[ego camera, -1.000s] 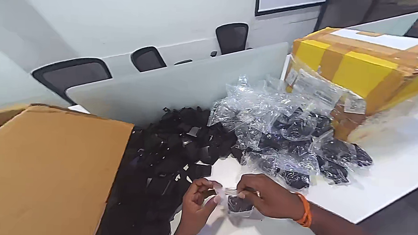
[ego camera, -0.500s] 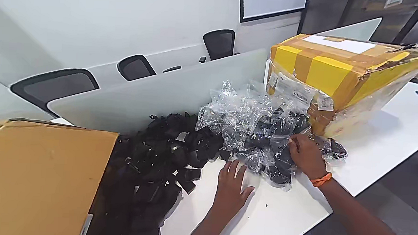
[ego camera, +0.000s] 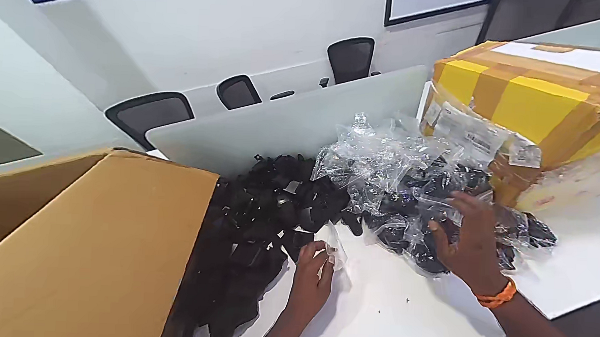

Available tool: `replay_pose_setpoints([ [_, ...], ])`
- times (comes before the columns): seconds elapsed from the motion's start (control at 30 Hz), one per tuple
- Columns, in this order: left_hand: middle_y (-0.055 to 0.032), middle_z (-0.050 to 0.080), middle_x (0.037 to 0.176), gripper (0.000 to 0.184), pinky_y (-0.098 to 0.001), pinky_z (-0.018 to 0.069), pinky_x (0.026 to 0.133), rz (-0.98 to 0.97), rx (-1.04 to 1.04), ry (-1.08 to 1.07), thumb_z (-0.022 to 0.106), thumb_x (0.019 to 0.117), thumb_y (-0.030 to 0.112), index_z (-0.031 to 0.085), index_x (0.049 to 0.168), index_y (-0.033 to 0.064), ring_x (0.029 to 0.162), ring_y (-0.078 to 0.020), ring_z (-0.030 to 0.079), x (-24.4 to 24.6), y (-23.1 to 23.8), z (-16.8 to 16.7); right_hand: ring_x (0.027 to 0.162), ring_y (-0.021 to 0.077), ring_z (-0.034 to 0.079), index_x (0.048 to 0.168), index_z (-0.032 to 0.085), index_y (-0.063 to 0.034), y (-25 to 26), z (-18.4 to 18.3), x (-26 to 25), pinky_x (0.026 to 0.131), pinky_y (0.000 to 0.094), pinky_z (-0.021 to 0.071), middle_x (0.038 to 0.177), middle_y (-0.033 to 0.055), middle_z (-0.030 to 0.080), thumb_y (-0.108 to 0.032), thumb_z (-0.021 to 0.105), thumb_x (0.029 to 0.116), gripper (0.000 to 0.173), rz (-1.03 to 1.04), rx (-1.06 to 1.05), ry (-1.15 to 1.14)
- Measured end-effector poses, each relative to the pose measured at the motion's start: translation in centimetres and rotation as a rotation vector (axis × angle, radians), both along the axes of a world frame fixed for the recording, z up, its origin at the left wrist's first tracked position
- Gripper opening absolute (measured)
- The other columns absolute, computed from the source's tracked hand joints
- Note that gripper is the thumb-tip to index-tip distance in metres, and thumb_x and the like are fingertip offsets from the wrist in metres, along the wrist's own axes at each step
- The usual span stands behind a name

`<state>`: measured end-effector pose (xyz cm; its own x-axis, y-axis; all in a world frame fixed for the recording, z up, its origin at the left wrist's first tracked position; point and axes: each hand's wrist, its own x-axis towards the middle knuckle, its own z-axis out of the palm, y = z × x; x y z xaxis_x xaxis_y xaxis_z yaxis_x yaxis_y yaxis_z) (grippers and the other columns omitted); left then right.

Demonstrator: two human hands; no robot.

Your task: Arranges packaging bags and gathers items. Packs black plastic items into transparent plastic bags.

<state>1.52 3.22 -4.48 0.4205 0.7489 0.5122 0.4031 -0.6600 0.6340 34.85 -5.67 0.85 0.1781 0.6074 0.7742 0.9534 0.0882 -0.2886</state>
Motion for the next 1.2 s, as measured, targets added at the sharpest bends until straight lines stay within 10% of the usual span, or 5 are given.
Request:
replay_pose_setpoints([
  [0.13,-0.0073,0.064,0.09,0.025,-0.0251,0.054,0.077,-0.03,0.07,-0.083,0.058,0.0998,0.021,0.074,0.09,0.0047,0.086,-0.011,0.061,-1.8,-0.4,-1.6,0.087,0.018,0.071,0.12,0.067,-0.0055,1.2,-0.4,-7.1,0.077,0.0393,0.0605,0.099,0.0077,0.072,-0.038,0.061,0.1004,0.039,0.487,-0.333,0.14],
  [0.4,-0.002,0.071,0.085,0.019,-0.0232,0.0581,0.075,0.058,0.168,-0.069,0.063,0.0958,0.019,0.077,0.097,0.0074,0.081,-0.0073,0.067,-3.3,-0.2,-2.1,0.058,0.0081,0.053,0.09,0.065,-0.006,7.9,-2.9,-15.8,0.056,0.0265,0.0453,0.069,0.0002,0.057,-0.026,0.063,0.0997,0.022,0.895,-0.768,0.586],
  [0.6,0.0002,0.069,0.077,0.015,-0.0166,0.0504,0.058,0.172,0.007,-0.204,0.063,0.0902,0.015,0.075,0.09,0.005,0.064,-0.0004,0.059,-5.2,1.8,-1.5,0.057,0.0086,0.061,0.11,0.059,-0.0044,10.0,-4.3,-15.4,0.054,0.0249,0.0534,0.072,-0.0009,0.064,-0.008,0.066,0.0938,0.018,0.851,-0.712,0.936],
  [0.97,-0.0012,0.068,0.076,0.014,-0.0201,0.0572,0.059,0.088,-0.203,-0.154,0.068,0.0893,0.016,0.069,0.093,0.0032,0.063,-0.003,0.064,-3.8,0.4,-2.7,0.055,0.0093,0.057,0.136,0.051,-0.0074,7.6,-6.8,-16.6,0.054,0.0282,0.0527,0.072,0.0006,0.063,-0.02,0.066,0.0972,0.044,0.939,-0.798,0.565],
  [1.2,0.0009,0.07,0.074,0.019,-0.0195,0.0543,0.058,0.102,-0.284,-0.147,0.059,0.0944,0.014,0.076,0.096,0.0047,0.061,-0.001,0.061,-4.3,1.0,-3.2,0.101,0.0205,0.067,0.11,0.071,-0.0099,8.9,-6.5,-14.1,0.087,0.0382,0.0565,0.107,0.0073,0.072,-0.045,0.055,0.1003,0.04,0.657,-0.34,0.073],
])
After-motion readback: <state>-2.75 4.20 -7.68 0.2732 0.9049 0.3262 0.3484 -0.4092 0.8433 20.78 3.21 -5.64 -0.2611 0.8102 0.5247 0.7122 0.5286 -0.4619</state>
